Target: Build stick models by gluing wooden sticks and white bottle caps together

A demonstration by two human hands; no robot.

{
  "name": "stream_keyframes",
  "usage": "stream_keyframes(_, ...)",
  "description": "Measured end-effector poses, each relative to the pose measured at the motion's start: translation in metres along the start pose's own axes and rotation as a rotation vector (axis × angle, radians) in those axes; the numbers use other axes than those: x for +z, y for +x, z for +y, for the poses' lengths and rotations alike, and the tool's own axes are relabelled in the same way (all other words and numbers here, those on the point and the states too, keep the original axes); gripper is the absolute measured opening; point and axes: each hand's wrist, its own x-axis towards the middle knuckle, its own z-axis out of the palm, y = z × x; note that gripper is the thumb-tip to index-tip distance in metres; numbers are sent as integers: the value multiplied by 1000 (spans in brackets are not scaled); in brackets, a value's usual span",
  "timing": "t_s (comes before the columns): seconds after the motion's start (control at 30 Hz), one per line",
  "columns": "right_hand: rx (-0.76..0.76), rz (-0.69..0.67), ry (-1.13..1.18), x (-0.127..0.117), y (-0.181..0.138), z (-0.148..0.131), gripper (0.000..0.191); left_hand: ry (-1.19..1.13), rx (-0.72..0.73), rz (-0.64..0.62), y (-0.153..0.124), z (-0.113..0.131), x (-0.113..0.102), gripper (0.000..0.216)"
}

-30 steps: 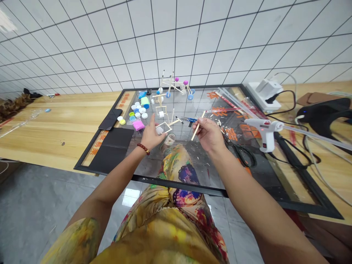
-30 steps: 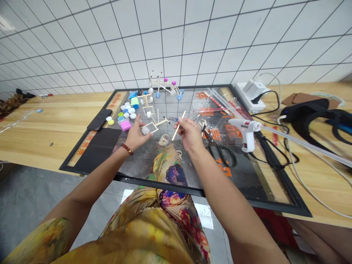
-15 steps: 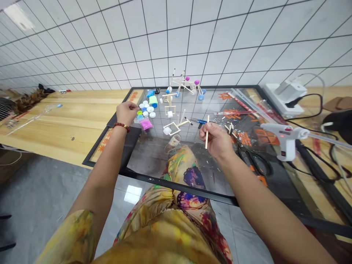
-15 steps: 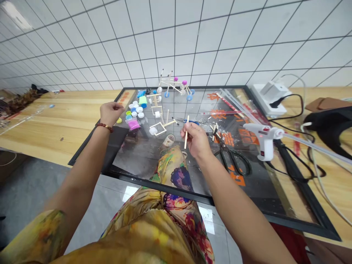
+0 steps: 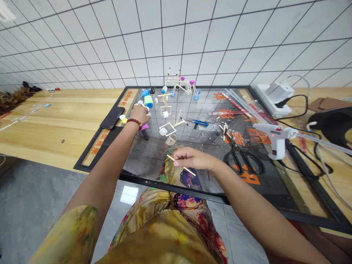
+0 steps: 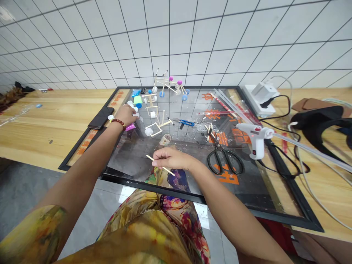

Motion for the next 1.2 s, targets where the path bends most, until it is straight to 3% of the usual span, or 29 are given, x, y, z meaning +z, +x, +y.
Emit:
stream_keyframes(0.2, -30, -25, -20, -1, -1, 1, 50, -138, -29, 14, -5, 3, 4, 5)
stream_keyframes(0.33, -18, -25, -12, -1, -2, -2, 51, -476, -105, 117, -9, -5, -4, 15)
stream_keyframes(0.4, -28, 1, 8, -1, -2, -2, 52, -608, -143, 180, -17, -6, -12, 8)
stream_keyframes(0.5, -57, 123, 99, -2, -1, -1, 52, -748, -151, 196, -43, 6, -26, 19)
stream_keyframes(0.53, -69, 183, 133, -2, -1, 0, 52, -846, -124, 158, -54, 13, -30, 23)
stream_keyframes(0.63, -125, 379, 191, -4, 2, 2, 50, -1568, -92, -185, -85, 41, -32, 24)
stream_keyframes(0.77, -200, 567, 248, -7, 2, 1, 47, -1876, -221, -410, -105, 73, -22, 20)
stream_keyframes(0.9, -219, 684, 244, -10, -1, -2, 46, -1918, -215, -469, -107, 85, -10, 21)
stream_keyframes(1.03, -195, 687, 193, -13, -5, 0, 45, -1769, -117, -436, -111, 78, -2, 26)
stream_keyframes(1.1, -173, 659, 157, -14, -4, 1, 44, -1516, -32, -340, -116, 70, -1, 32)
stream_keyframes(1.2, -113, 613, 112, -12, -2, 5, 45, -895, 132, -167, -125, 54, -6, 30)
